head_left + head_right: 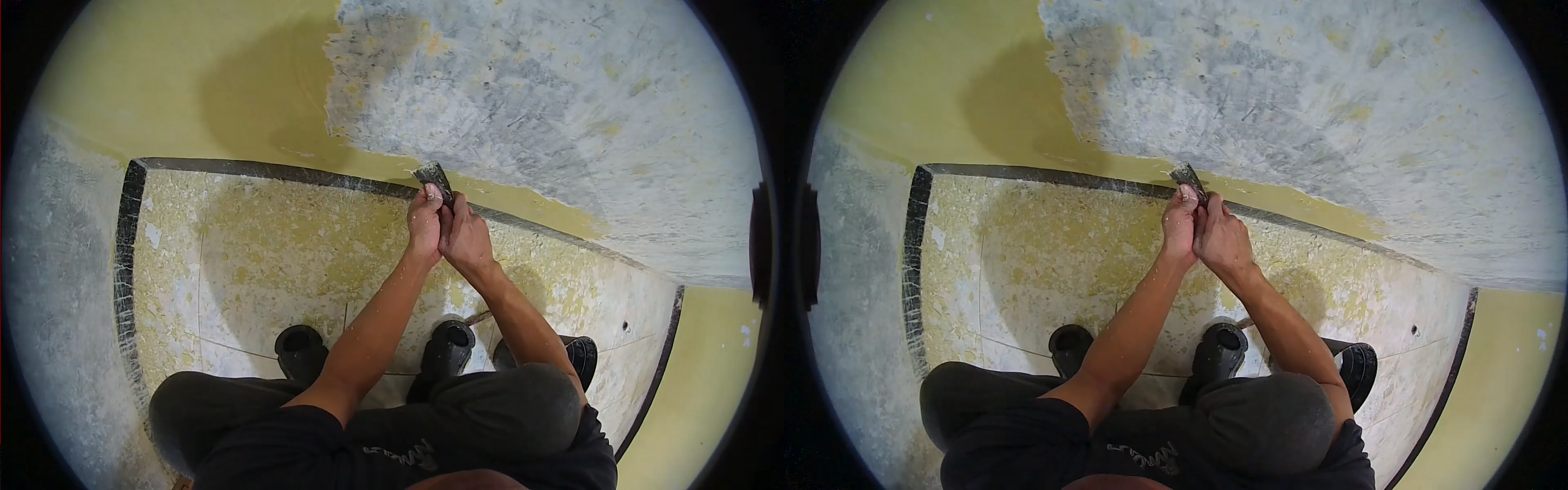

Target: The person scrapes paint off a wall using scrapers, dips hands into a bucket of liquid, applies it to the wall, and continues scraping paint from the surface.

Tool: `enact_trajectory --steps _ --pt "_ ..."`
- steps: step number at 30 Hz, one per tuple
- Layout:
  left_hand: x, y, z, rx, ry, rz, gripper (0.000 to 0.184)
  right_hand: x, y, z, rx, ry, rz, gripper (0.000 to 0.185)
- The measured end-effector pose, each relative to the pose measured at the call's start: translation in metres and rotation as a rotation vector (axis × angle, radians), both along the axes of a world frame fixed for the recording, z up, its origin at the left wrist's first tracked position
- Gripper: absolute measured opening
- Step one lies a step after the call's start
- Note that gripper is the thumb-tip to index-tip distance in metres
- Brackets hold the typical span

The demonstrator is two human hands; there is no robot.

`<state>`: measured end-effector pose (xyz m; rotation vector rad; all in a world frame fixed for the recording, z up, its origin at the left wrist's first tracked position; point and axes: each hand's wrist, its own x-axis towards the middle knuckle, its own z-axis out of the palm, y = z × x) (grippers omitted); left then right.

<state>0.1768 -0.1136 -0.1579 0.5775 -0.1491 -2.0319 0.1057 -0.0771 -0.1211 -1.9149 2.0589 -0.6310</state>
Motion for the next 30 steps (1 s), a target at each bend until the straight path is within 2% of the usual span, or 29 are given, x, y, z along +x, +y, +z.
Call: enact_trajectory --steps 3,7,12,15,18,23,25,27,29,30 --pt "0.008 -0.006 -0.002 -0.019 -0.079 0.016 0.029 0.008 -0.007 0.004 0.039 0.003 -0.012 0.02" --pt "0.007 -0.01 -0.018 -0.019 -0.186 0.062 0.025 0.015 -0.009 0.008 0.013 0.011 0.009 0.02" --pt "-0.017 0.002 -0.032 -0.037 -0.049 0.012 0.019 -0.008 0.004 -0.001 -0.002 0.066 0.01 0.02" --pt "-0.016 0.006 -0.009 0.085 -0.028 0.032 0.018 -0.003 0.006 0.004 0.048 0.032 -0.04 0.019" --pt "0.017 -0.008 0.0 -0.032 0.0 -0.027 0.029 0.022 -0.01 0.022 0.135 0.055 -0.038 0.021" --pt "0.007 -0.005 0.007 -0.042 0.023 -0.024 0.024 0.012 -0.009 0.027 0.193 0.101 -0.035 0.022" --pt "-0.005 -0.002 0.006 0.133 -0.069 0.035 0.023 0.009 -0.003 0.028 0.247 0.101 -0.093 0.022" --pt "0.005 -0.009 0.0 0.083 -0.077 0.023 0.027 0.019 -0.011 0.032 0.241 0.115 -0.089 0.023" --pt "0.023 -0.019 -0.007 -0.004 0.096 -0.006 0.034 0.034 -0.021 0.035 0.139 0.128 -0.024 0.022" --pt "0.03 -0.02 0.003 -0.005 0.093 -0.026 0.042 0.035 -0.023 0.035 0.125 0.145 -0.004 0.021"
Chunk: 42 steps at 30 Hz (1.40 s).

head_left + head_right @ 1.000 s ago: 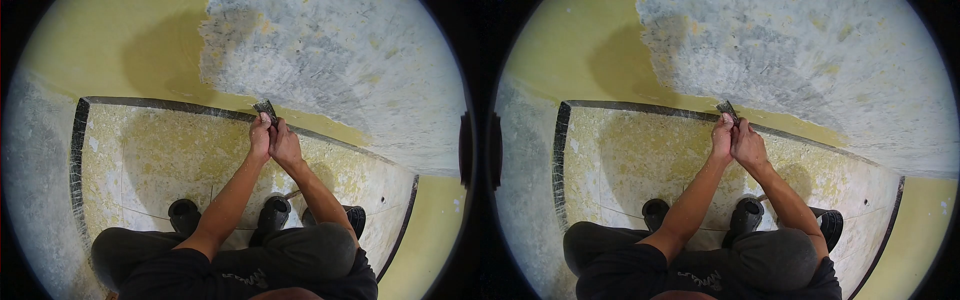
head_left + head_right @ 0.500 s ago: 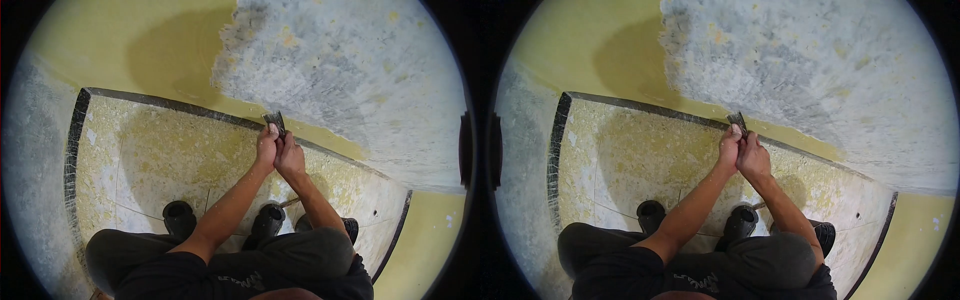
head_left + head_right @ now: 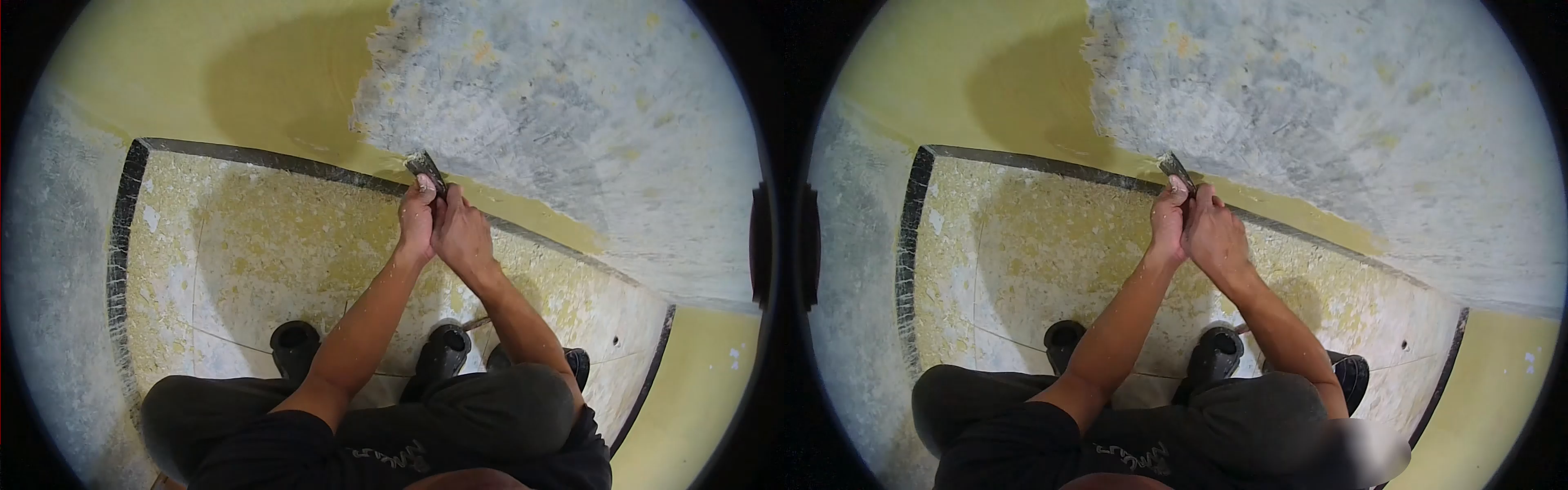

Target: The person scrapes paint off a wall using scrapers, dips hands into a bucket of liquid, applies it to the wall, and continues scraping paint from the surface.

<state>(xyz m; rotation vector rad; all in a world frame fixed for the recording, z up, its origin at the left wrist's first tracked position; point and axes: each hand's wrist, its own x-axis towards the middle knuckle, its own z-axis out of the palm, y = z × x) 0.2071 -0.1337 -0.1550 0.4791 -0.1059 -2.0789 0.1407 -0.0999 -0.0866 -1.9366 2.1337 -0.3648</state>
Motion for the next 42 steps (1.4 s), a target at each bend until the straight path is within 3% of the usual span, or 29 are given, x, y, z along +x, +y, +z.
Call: enact_trajectory --steps 5,9,11,13,15,18,20,23,27,31,42 --pt "-0.02 0.017 0.011 -0.062 -0.008 -0.02 0.042 -0.017 0.024 0.005 0.027 -0.019 -0.102 0.017" --pt "-0.04 0.023 -0.02 0.016 -0.1 -0.049 0.045 -0.017 0.025 -0.001 0.04 0.055 -0.141 0.018" --pt "-0.018 0.017 -0.006 -0.048 0.091 -0.011 0.05 -0.004 0.017 0.003 0.076 0.016 -0.162 0.018" --pt "-0.008 0.005 -0.017 -0.068 0.124 -0.041 0.051 0.005 0.004 0.005 0.013 0.073 0.034 0.024" --pt "-0.006 0.002 -0.019 0.099 0.065 0.018 0.051 0.005 0.005 0.006 0.04 0.06 0.015 0.024" --pt "-0.022 0.018 -0.006 0.025 0.074 -0.035 0.05 -0.008 0.015 0.002 0.044 0.059 0.018 0.023" --pt "-0.025 0.016 -0.005 -0.007 0.034 -0.072 0.049 -0.018 0.026 -0.004 0.109 0.064 -0.118 0.023" --pt "-0.022 0.016 -0.01 0.007 0.024 -0.005 0.046 -0.017 0.016 -0.022 -0.009 0.078 0.034 0.024" --pt "0.003 0.001 -0.018 0.018 0.004 0.038 0.051 0.009 -0.002 -0.012 0.038 0.028 -0.003 0.02" --pt "-0.022 0.018 -0.016 -0.082 -0.023 -0.053 0.043 -0.011 0.023 -0.019 0.0 0.001 -0.135 0.017" --pt "-0.039 0.021 -0.03 -0.021 0.174 0.017 0.026 -0.043 0.015 -0.018 -0.186 -0.108 0.037 0.026"
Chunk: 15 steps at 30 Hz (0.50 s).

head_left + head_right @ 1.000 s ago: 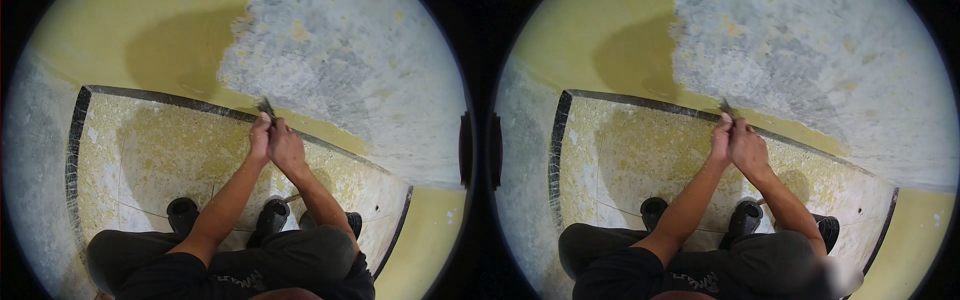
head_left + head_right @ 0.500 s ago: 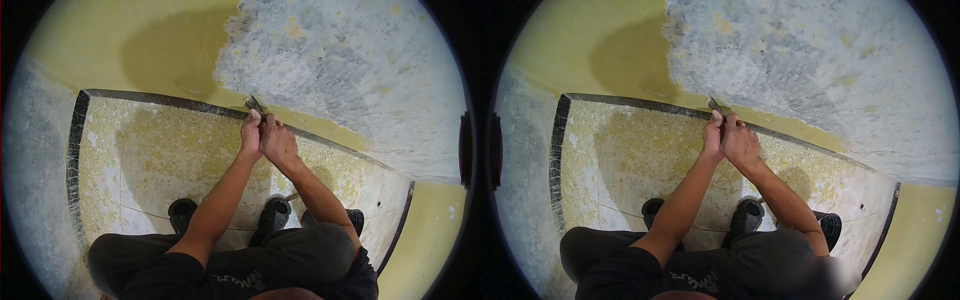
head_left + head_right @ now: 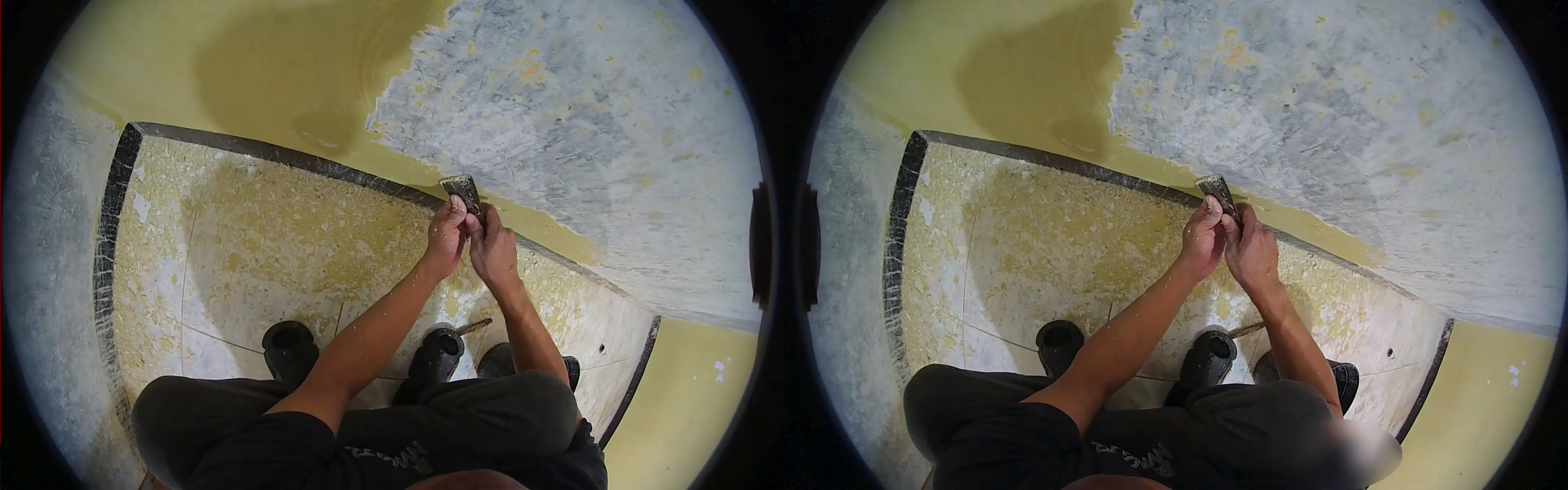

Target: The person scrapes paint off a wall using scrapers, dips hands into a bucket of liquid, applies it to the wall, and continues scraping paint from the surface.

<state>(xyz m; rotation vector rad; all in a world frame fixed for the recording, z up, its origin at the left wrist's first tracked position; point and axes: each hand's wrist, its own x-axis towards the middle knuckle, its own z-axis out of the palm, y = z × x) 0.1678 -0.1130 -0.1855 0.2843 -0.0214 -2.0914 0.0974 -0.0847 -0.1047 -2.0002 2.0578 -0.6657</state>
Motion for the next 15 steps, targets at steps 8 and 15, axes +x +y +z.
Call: enact_trajectory --steps 8,15 --pt "0.01 -0.006 0.027 -0.006 -0.007 -0.089 0.05 -0.001 -0.004 -0.006 0.056 0.198 -0.094 0.03" --pt "0.005 -0.003 0.026 0.057 0.117 -0.202 0.05 0.014 0.002 0.005 0.09 0.285 -0.223 0.032"
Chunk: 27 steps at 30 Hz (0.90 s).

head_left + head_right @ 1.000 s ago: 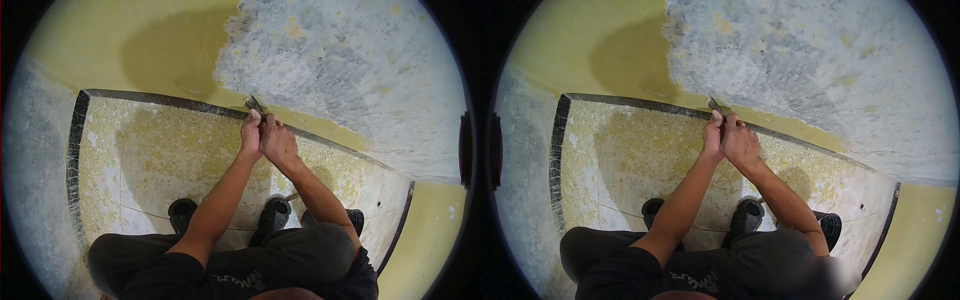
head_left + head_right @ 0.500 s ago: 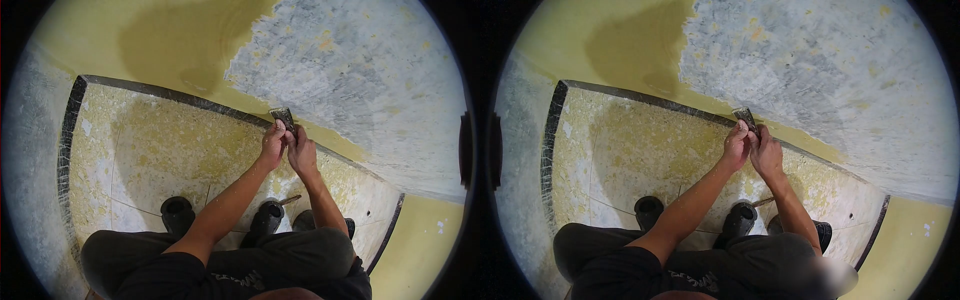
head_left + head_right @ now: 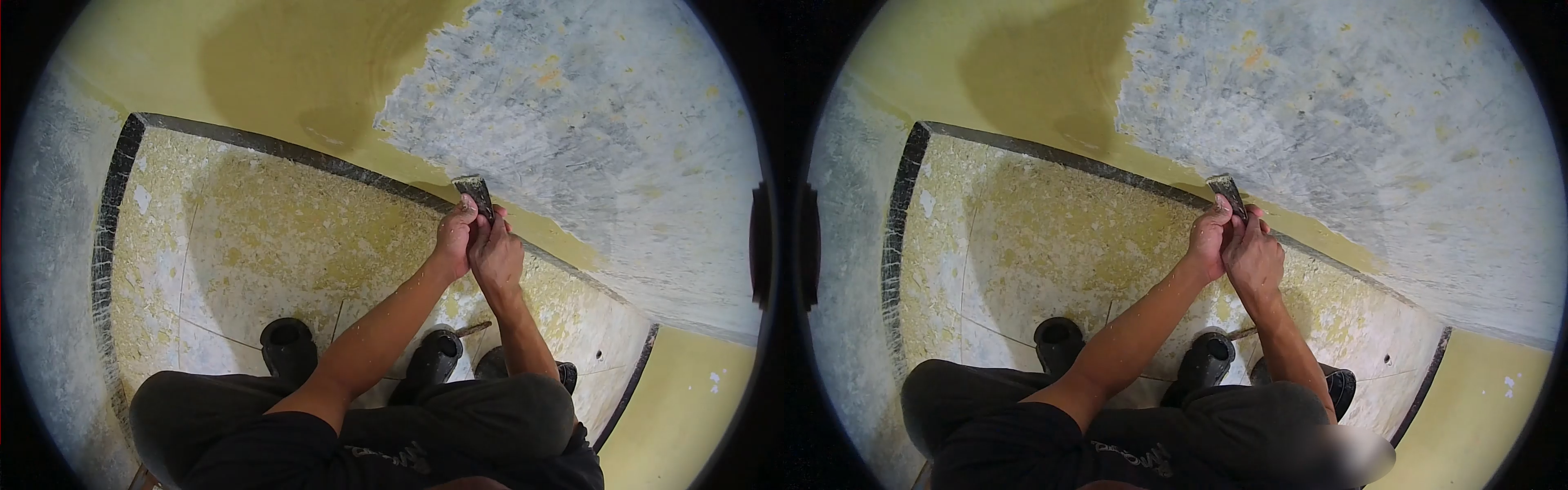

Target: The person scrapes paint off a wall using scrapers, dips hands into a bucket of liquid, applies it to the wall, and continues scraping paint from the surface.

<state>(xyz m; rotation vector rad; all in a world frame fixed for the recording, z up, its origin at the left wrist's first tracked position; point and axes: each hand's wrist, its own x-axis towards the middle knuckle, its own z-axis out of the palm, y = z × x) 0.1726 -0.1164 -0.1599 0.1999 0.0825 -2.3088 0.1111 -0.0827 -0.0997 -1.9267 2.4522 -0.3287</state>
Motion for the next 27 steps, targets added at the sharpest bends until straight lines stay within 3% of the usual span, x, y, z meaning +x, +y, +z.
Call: enact_trajectory --steps 11,15,18,20,22,26,27 --pt "0.027 -0.007 0.01 0.023 -0.01 0.051 0.041 0.028 -0.012 0.017 0.073 -0.07 0.021 0.03" --pt "-0.006 -0.004 -0.004 0.066 -0.165 -0.001 0.036 0.006 0.006 0.007 -0.062 -0.023 -0.005 0.033" --pt "0.013 -0.004 0.015 0.073 -0.338 0.019 0.035 0.016 0.001 0.014 0.012 -0.068 -0.044 0.034" --pt "0.02 -0.014 -0.003 0.136 -0.125 0.02 0.037 0.024 -0.011 0.005 0.013 -0.089 0.059 0.033" --pt "0.034 -0.017 -0.003 0.149 -0.121 0.026 0.038 0.036 -0.024 0.011 0.06 -0.093 0.093 0.024" --pt "0.026 -0.015 -0.007 0.173 -0.16 -0.034 0.039 0.024 -0.01 0.003 0.025 -0.082 0.177 0.026" --pt "0.019 -0.01 -0.008 0.024 -0.143 -0.025 0.04 0.019 -0.003 0.005 -0.002 -0.119 0.103 0.026"
